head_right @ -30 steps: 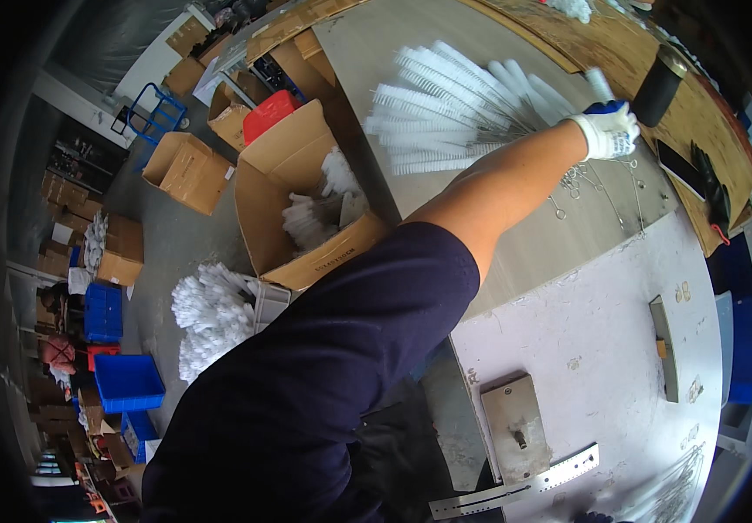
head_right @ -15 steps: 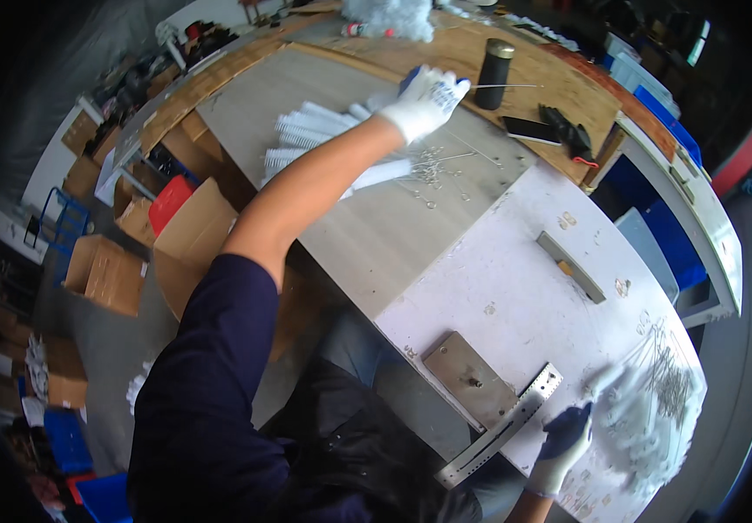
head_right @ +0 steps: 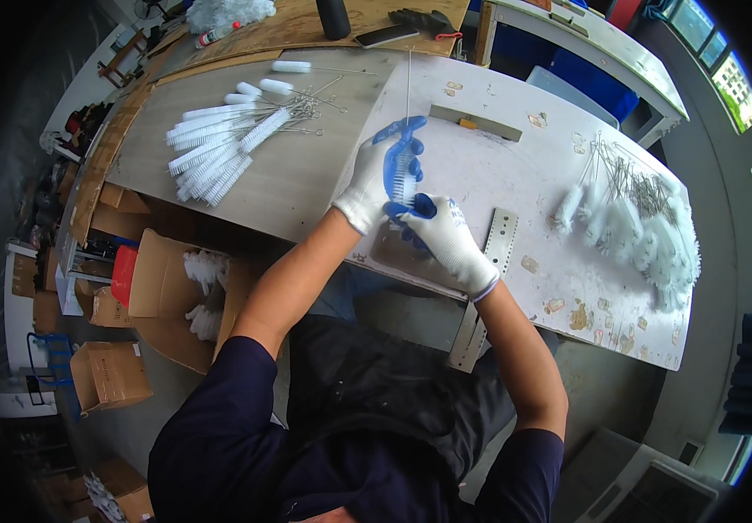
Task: The person inserts white bristle heads onto metal wire rods using a wooden jig on a workbench. They repeatedly pick up a rod, align it with a bristle head, and push the assembly through the jig to secure the parts. The finished brushes are placed in a pile on the table.
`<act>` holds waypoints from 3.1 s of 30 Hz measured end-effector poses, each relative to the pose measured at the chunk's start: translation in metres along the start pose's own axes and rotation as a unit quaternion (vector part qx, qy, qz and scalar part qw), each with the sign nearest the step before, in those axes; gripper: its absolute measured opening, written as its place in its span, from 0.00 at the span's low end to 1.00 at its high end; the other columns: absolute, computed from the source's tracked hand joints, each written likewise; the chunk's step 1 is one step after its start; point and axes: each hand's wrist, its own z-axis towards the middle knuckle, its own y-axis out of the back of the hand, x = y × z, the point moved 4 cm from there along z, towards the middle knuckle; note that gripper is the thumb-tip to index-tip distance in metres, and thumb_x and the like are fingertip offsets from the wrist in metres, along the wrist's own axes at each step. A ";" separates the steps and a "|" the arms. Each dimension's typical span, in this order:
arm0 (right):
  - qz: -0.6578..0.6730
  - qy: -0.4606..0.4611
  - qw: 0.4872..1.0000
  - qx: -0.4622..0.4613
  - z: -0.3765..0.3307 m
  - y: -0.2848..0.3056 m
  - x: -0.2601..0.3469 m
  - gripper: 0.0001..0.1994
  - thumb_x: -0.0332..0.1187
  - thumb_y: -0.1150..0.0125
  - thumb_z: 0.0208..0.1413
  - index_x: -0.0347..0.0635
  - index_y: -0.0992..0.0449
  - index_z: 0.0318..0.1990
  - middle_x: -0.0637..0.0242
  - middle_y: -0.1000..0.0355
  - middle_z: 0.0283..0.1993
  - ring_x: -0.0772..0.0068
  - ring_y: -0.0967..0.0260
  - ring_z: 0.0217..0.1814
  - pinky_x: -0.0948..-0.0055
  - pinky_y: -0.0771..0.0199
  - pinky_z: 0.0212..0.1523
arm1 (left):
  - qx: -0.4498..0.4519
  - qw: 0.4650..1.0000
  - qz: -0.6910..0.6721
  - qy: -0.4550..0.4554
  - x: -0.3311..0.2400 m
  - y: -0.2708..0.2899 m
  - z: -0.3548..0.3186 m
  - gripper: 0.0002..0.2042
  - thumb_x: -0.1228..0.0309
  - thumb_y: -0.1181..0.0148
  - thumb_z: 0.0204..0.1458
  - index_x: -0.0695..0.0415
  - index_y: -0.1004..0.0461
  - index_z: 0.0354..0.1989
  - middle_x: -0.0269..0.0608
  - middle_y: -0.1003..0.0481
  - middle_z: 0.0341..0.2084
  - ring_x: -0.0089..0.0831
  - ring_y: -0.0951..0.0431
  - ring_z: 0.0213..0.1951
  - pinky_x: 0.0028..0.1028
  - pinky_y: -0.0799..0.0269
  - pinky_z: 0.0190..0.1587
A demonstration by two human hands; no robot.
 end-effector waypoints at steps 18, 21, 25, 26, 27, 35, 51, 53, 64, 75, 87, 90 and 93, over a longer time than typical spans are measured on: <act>-0.202 -0.066 0.972 -0.101 0.010 0.022 -0.045 0.27 0.54 0.32 0.55 0.31 0.18 0.41 0.57 0.17 0.32 0.67 0.18 0.34 0.69 0.21 0.42 | 0.013 0.975 0.198 0.099 0.059 0.013 0.032 0.11 0.77 0.45 0.61 0.65 0.22 0.50 0.47 0.20 0.33 0.38 0.16 0.34 0.34 0.16 0.40; -0.225 -0.082 0.965 -0.105 0.009 0.028 -0.054 0.30 0.56 0.33 0.55 0.30 0.18 0.43 0.54 0.17 0.35 0.65 0.18 0.38 0.67 0.21 0.44 | 0.031 0.980 0.158 0.113 0.065 0.010 0.030 0.12 0.76 0.45 0.62 0.65 0.22 0.51 0.48 0.20 0.32 0.39 0.17 0.34 0.35 0.16 0.40; -0.283 -0.096 0.951 -0.082 0.007 0.026 -0.051 0.32 0.58 0.33 0.54 0.31 0.18 0.45 0.52 0.18 0.37 0.62 0.18 0.41 0.66 0.21 0.47 | 0.018 0.980 0.114 0.162 0.080 0.005 0.027 0.12 0.77 0.48 0.63 0.65 0.23 0.52 0.47 0.21 0.33 0.39 0.18 0.34 0.36 0.17 0.41; -0.291 -0.098 0.948 -0.084 0.007 0.028 -0.053 0.32 0.59 0.34 0.54 0.31 0.18 0.46 0.51 0.18 0.37 0.61 0.18 0.42 0.66 0.21 0.47 | 0.035 0.982 0.099 0.159 0.082 0.005 0.029 0.13 0.77 0.48 0.63 0.65 0.23 0.52 0.47 0.21 0.32 0.39 0.18 0.34 0.36 0.17 0.41; -0.298 -0.099 0.946 -0.086 0.007 0.028 -0.055 0.32 0.59 0.34 0.54 0.31 0.18 0.46 0.50 0.18 0.38 0.59 0.18 0.42 0.66 0.21 0.48 | 0.051 0.983 0.084 0.155 0.083 0.006 0.031 0.13 0.77 0.48 0.63 0.65 0.24 0.53 0.47 0.22 0.32 0.39 0.19 0.34 0.37 0.17 0.42; -0.297 -0.099 0.948 -0.064 0.006 0.028 -0.050 0.31 0.59 0.35 0.55 0.34 0.17 0.45 0.49 0.18 0.40 0.55 0.19 0.45 0.63 0.22 0.50 | 0.067 0.984 0.050 0.156 0.091 0.009 0.037 0.13 0.78 0.49 0.63 0.69 0.26 0.54 0.48 0.22 0.32 0.41 0.19 0.35 0.37 0.18 0.43; -0.349 -0.011 0.930 -0.112 0.001 0.032 -0.064 0.28 0.60 0.40 0.59 0.39 0.18 0.38 0.50 0.20 0.34 0.51 0.20 0.38 0.60 0.23 0.43 | 0.090 0.980 0.073 0.162 0.094 0.009 0.036 0.14 0.75 0.48 0.65 0.67 0.25 0.55 0.48 0.21 0.33 0.40 0.18 0.38 0.35 0.19 0.47; -0.367 0.032 0.924 -0.100 -0.008 0.035 -0.064 0.27 0.60 0.40 0.59 0.40 0.19 0.35 0.52 0.21 0.31 0.49 0.21 0.35 0.59 0.23 0.39 | 0.108 0.979 0.063 0.164 0.095 0.008 0.033 0.14 0.75 0.47 0.65 0.67 0.25 0.55 0.48 0.21 0.34 0.39 0.18 0.38 0.35 0.20 0.47; -0.606 0.409 0.682 0.019 -0.039 0.018 -0.052 0.26 0.39 0.37 0.52 0.44 0.27 0.60 0.57 0.35 0.65 0.58 0.31 0.53 0.58 0.25 0.49 | 0.071 0.981 0.062 0.171 0.088 0.007 0.031 0.15 0.76 0.46 0.63 0.64 0.24 0.57 0.47 0.20 0.29 0.37 0.17 0.33 0.33 0.18 0.42; -0.611 0.415 0.663 0.122 -0.007 0.029 -0.051 0.12 0.40 0.39 0.52 0.43 0.22 0.40 0.60 0.28 0.46 0.59 0.29 0.47 0.62 0.26 0.45 | 0.083 0.974 0.119 0.173 0.093 -0.003 0.034 0.16 0.76 0.51 0.64 0.66 0.27 0.58 0.49 0.21 0.29 0.39 0.17 0.33 0.35 0.18 0.41; -0.571 0.446 0.685 0.077 -0.001 0.024 -0.070 0.08 0.41 0.45 0.57 0.51 0.21 0.35 0.66 0.23 0.35 0.61 0.24 0.43 0.59 0.27 0.48 | 0.039 0.559 0.804 -0.198 0.065 -0.081 0.027 0.21 0.60 0.40 0.58 0.52 0.25 0.59 0.47 0.22 0.49 0.45 0.22 0.51 0.44 0.28 0.56; -0.555 0.410 0.717 0.103 0.001 0.018 -0.074 0.07 0.39 0.44 0.54 0.52 0.21 0.34 0.67 0.23 0.35 0.62 0.24 0.43 0.58 0.27 0.48 | 0.220 0.561 0.765 -0.228 0.079 -0.138 0.032 0.21 0.62 0.39 0.57 0.51 0.25 0.58 0.46 0.24 0.51 0.43 0.23 0.53 0.41 0.27 0.55; -0.542 0.456 0.704 0.044 0.000 0.016 -0.087 0.07 0.37 0.44 0.53 0.52 0.19 0.35 0.67 0.22 0.38 0.62 0.23 0.46 0.55 0.28 0.51 | 0.342 0.482 0.784 -0.187 0.138 -0.181 0.050 0.23 0.57 0.40 0.57 0.51 0.28 0.60 0.47 0.27 0.55 0.45 0.27 0.58 0.43 0.34 0.61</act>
